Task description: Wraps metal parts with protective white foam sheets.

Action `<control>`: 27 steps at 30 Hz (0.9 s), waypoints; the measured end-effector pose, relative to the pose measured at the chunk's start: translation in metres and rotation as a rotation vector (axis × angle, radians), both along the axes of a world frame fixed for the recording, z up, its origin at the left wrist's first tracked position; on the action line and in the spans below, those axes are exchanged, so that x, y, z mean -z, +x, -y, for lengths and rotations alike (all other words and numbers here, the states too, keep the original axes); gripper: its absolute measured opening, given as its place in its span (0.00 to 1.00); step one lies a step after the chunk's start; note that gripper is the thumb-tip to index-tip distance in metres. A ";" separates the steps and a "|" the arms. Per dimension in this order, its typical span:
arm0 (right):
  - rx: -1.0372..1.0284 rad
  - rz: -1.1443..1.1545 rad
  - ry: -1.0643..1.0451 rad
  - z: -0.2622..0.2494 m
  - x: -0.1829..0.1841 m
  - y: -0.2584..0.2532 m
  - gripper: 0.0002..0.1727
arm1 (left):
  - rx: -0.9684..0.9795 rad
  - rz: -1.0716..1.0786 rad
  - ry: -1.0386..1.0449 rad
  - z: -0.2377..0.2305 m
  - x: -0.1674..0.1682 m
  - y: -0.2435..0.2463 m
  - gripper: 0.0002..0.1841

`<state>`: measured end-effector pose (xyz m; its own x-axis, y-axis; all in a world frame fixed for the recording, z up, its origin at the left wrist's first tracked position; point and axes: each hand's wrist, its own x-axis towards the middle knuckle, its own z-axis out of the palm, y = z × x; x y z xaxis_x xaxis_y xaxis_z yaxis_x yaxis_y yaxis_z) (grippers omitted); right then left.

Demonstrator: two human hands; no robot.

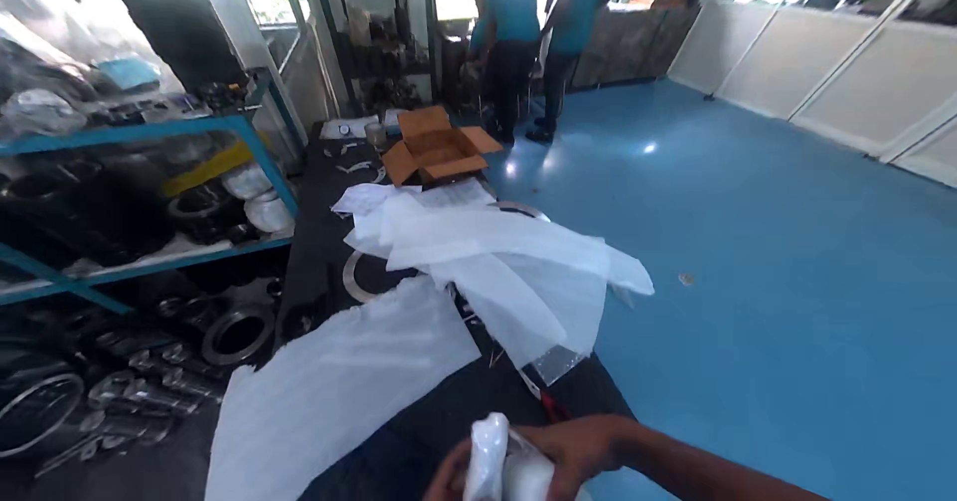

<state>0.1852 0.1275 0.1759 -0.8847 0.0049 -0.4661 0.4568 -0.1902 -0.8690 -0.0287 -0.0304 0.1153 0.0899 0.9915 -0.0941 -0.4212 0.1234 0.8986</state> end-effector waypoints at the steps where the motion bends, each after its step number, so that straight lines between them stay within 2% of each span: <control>1: 0.033 0.005 -0.037 0.001 0.002 0.003 0.53 | -0.033 0.015 -0.013 -0.001 0.000 0.000 0.36; 6: 0.196 0.061 -0.121 0.021 0.008 0.011 0.52 | -0.246 -0.016 -0.118 -0.016 -0.005 -0.007 0.35; 10: 0.236 0.030 -0.105 0.040 0.022 0.011 0.54 | -0.440 -0.088 -0.171 -0.037 -0.003 -0.011 0.36; 14: 0.272 0.082 -0.078 0.060 0.023 0.002 0.58 | -0.677 -0.163 -0.135 -0.066 0.007 -0.010 0.35; 17: 0.333 0.142 -0.042 0.079 0.026 -0.007 0.64 | -0.857 -0.145 -0.116 -0.089 0.003 -0.004 0.33; 20: 0.454 0.153 -0.026 0.087 0.021 -0.023 0.64 | -0.997 -0.100 -0.015 -0.108 0.004 0.005 0.32; 22: 0.598 0.098 -0.031 0.090 0.026 -0.032 0.64 | -1.042 -0.053 0.052 -0.118 0.001 0.007 0.32; 24: 0.762 -0.071 -0.064 0.091 0.039 -0.040 0.63 | -1.043 -0.025 0.074 -0.124 -0.003 0.008 0.30; 27: 0.893 -0.291 -0.096 0.085 0.055 -0.047 0.58 | -0.962 0.066 0.028 -0.122 -0.021 0.010 0.24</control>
<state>0.1385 0.0426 0.1207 -0.6540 0.7099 -0.2613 -0.1247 -0.4419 -0.8883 -0.0186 0.0912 0.1368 -0.7582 0.6453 -0.0931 -0.3804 -0.3218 0.8671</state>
